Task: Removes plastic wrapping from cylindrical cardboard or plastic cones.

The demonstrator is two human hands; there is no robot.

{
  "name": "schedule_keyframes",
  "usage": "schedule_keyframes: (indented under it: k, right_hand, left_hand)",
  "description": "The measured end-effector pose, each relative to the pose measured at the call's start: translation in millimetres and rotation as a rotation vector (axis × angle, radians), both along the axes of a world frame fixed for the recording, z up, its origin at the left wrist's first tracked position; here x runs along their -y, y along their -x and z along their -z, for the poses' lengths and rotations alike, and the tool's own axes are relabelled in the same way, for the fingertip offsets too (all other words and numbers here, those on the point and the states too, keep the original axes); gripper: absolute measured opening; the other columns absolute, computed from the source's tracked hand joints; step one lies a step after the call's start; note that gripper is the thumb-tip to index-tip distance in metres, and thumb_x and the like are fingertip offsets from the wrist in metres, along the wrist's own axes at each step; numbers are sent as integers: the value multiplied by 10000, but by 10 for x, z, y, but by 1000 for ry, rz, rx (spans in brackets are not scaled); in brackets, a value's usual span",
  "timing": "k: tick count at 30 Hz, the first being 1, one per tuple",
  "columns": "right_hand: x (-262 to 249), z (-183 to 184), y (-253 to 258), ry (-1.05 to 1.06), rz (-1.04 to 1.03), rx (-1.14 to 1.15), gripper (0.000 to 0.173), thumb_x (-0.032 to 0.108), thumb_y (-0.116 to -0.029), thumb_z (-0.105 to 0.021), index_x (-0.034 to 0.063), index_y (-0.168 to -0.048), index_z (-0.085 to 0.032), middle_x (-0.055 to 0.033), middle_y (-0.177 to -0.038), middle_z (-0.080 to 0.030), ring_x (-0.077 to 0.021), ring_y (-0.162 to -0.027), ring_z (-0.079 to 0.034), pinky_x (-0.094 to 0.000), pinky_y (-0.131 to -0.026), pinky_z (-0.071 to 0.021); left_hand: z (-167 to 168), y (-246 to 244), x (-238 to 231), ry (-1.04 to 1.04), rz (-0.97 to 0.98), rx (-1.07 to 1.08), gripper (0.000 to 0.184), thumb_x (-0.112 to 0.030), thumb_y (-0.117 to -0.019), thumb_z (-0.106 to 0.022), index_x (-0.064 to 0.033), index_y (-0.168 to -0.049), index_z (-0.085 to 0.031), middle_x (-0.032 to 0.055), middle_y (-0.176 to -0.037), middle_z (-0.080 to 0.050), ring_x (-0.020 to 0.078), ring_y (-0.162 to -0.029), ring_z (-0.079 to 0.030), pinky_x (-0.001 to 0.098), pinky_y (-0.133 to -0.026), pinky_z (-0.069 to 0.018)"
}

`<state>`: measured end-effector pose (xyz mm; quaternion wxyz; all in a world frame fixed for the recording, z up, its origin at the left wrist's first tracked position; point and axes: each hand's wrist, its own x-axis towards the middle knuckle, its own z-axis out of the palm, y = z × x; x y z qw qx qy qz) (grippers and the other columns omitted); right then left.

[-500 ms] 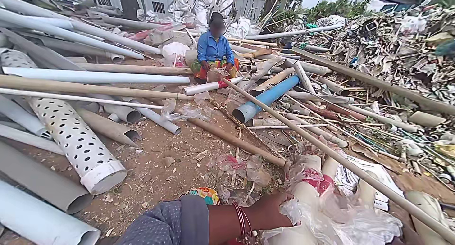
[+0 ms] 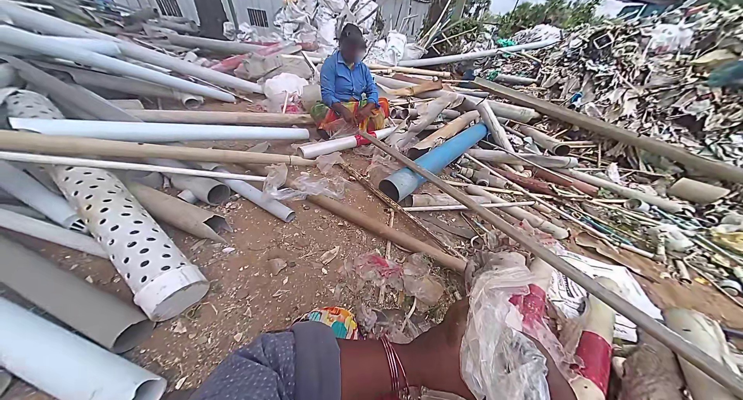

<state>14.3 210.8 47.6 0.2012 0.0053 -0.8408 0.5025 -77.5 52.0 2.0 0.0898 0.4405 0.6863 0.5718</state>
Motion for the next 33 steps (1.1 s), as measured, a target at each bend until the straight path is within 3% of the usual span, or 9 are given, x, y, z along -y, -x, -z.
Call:
schedule_keyframes:
  k: [2, 6, 11, 15, 17, 19, 23, 28, 33]
  right_hand:
    - [-50, -40, -26, 77, -99, 112, 487, 17, -925, -541, -263, -1305, -420, -173, -1153, -642, 135, -1017, -569, -76, -940, -447]
    - [-233, 59, -1, 124, -224, 217, 465, -9, -910, -571, -248, -1296, -468, -217, -1243, -633, 36, -1101, -596, -136, -975, -465]
    - [-519, 69, 109, 166, -119, 185, 327, -55, -905, -440, -160, -1189, -565, -58, -1140, -682, 42, -1064, -624, -191, -989, -499]
    - [-737, 219, 258, -89, 109, 451, 253, -61, -965, -446, -162, -1131, -609, -228, -1067, -662, -207, -993, -613, -401, -918, -473]
    - [-734, 108, 225, -304, -64, 629, 254, 38, -1026, -494, -126, -1106, -671, -269, -1028, -695, -336, -980, -657, -550, -912, -473]
    - [-678, 6, 158, -424, -266, 650, 259, 91, -1024, -544, -131, -1018, -679, -274, -985, -685, -360, -923, -658, -566, -855, -483]
    - [-496, -139, 37, -596, -419, 524, 284, 123, -991, -641, -147, -1023, -722, -363, -1046, -681, -529, -1042, -658, -641, -957, -483]
    - [-476, -8, 88, -562, -272, 521, 311, 123, -949, -706, -165, -1063, -689, -387, -1137, -627, -538, -1098, -614, -628, -970, -474]
    - [-838, 314, 359, -348, -142, 766, 483, 137, -948, -747, -64, -1349, -569, -311, -1442, -498, -438, -1315, -524, -534, -1044, -463]
  left_hand:
    - [20, -5, -11, 7, -39, 13, 1265, -80, -574, -957, 206, -1513, -159, 421, -1552, -270, 448, -1395, -465, 459, -1125, -435]
    - [-70, 19, 0, 51, -63, 116, 1083, 61, -621, -889, 194, -1492, -259, 416, -1519, -323, 435, -1386, -465, 410, -1144, -407]
    - [-192, 52, -6, 102, -66, 123, 921, 109, -676, -837, 172, -1457, -353, 384, -1455, -431, 409, -1331, -521, 406, -1121, -428]
    - [-142, 92, -7, 65, -119, 161, 868, 80, -705, -824, 168, -1443, -374, 373, -1434, -459, 367, -1302, -549, 379, -1100, -448]
    - [-190, 115, -1, 107, -153, 219, 857, 71, -747, -808, 149, -1468, -350, 351, -1470, -435, 341, -1325, -535, 367, -1111, -439]
    - [-227, 139, -9, 122, -195, 302, 854, 71, -777, -784, 128, -1493, -323, 329, -1493, -420, 318, -1345, -517, 359, -1120, -429]
    - [-193, 196, -47, 142, -262, 365, 835, 60, -826, -745, 119, -1519, -282, 322, -1502, -420, 300, -1361, -508, 349, -1135, -414]
    - [-264, 196, -42, 139, -322, 352, 796, 45, -862, -720, 124, -1521, -279, 314, -1509, -422, 283, -1379, -493, 334, -1151, -391]
    - [-209, 207, -53, 19, -425, 263, 716, 64, -883, -645, 192, -1486, -279, 331, -1437, -492, 224, -1326, -540, 291, -1129, -405]
